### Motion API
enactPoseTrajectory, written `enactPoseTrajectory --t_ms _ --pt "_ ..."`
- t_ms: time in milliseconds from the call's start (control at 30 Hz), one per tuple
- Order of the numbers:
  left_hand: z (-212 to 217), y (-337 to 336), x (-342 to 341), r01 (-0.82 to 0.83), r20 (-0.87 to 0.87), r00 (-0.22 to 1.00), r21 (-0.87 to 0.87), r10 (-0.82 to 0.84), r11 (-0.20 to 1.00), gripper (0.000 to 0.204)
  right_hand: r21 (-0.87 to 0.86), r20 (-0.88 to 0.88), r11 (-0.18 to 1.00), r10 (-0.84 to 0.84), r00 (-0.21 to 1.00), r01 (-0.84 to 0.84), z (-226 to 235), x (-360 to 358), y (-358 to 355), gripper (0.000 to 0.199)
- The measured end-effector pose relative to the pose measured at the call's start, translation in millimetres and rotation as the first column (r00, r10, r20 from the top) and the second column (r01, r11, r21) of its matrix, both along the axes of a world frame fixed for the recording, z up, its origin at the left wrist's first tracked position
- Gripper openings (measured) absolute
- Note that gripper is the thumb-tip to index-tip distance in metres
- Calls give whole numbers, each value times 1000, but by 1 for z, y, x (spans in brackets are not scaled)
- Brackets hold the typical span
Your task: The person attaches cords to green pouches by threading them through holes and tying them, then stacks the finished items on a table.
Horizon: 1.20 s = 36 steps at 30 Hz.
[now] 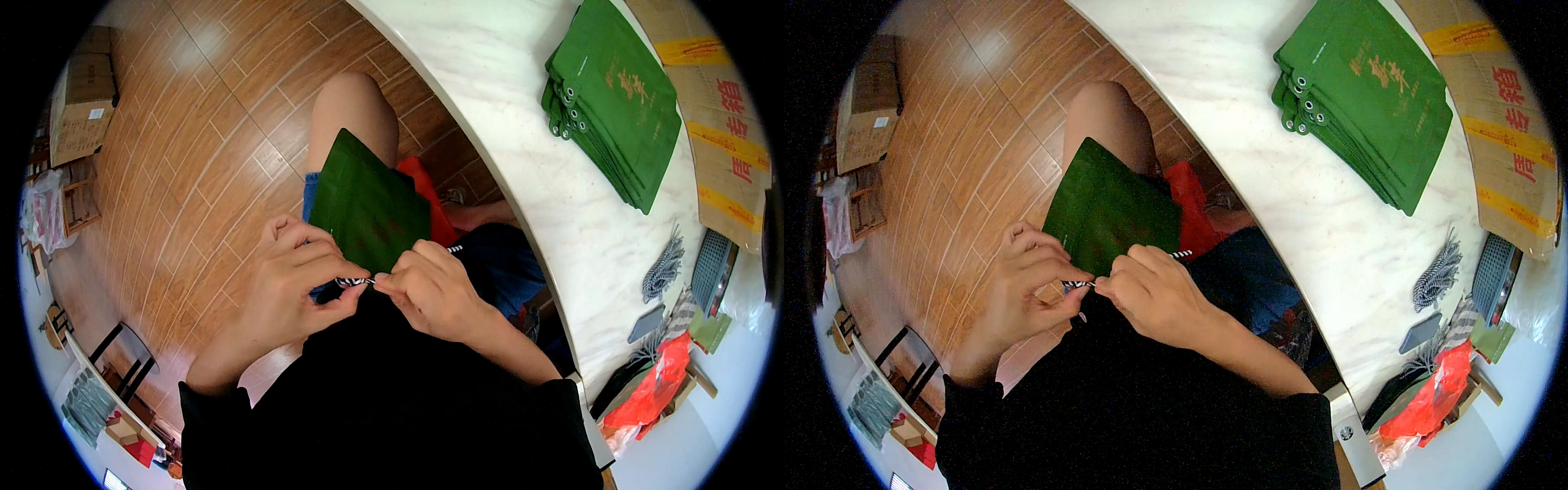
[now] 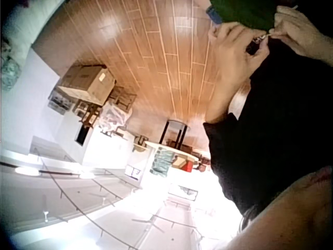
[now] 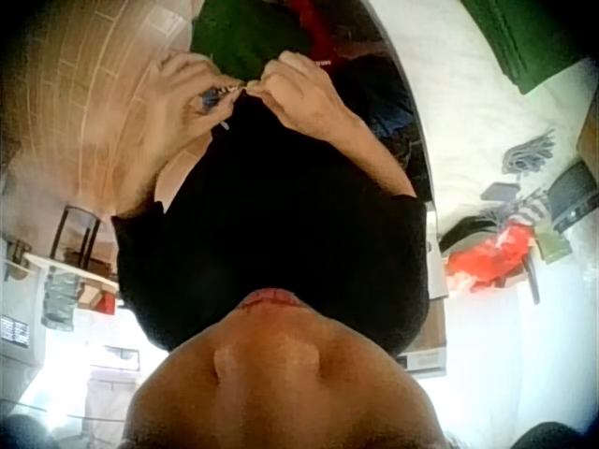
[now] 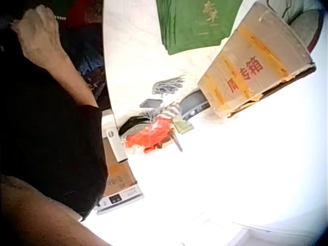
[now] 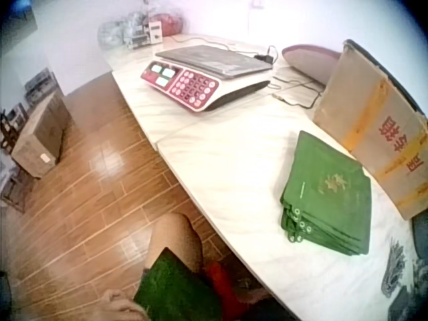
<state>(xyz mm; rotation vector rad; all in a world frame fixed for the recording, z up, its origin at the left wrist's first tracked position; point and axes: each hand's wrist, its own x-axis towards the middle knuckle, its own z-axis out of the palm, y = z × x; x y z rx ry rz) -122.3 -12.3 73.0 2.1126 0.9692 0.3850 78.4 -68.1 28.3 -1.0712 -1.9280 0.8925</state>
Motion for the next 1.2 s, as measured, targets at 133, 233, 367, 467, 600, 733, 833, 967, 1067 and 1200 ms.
enactPoseTrajectory --t_ms 133,233,367,467,600,733,833,967,1067,1200 --pt "-8 -1 -7 -14 78 997 -119 24 993 18 -361 -144 930 24 989 -75 -6 5 4 16" --pt "-11 4 -23 115 87 991 -166 -102 979 23 -399 -115 905 -207 971 146 -50 15 31 23" --pt "-8 10 -40 98 88 992 -119 -88 988 26 -636 191 712 -227 955 296 -128 22 53 42" --pt "-18 6 -55 10 152 988 -138 11 990 39 -824 -26 563 -142 990 59 -148 26 47 39" --pt "-32 -12 -43 -350 435 762 -346 479 870 63 -759 -295 651 -383 875 29 -124 28 36 28" --pt "-22 -13 -53 -249 424 426 -794 799 555 67 -585 -152 767 -424 893 264 -84 27 34 21" --pt "-35 -18 -74 -69 494 178 -856 851 512 59 -440 -122 806 -491 863 396 -53 16 28 19" --pt "-20 -18 -62 -147 531 183 -817 827 557 49 -428 -184 767 -592 784 479 -18 11 17 18" --pt "-14 -16 -48 -247 552 304 -742 777 623 46 -409 -235 755 -629 741 512 -1 18 8 19" --pt "-18 -7 -27 -217 562 441 -690 700 691 39 -375 -361 733 -680 639 568 17 31 -4 20"
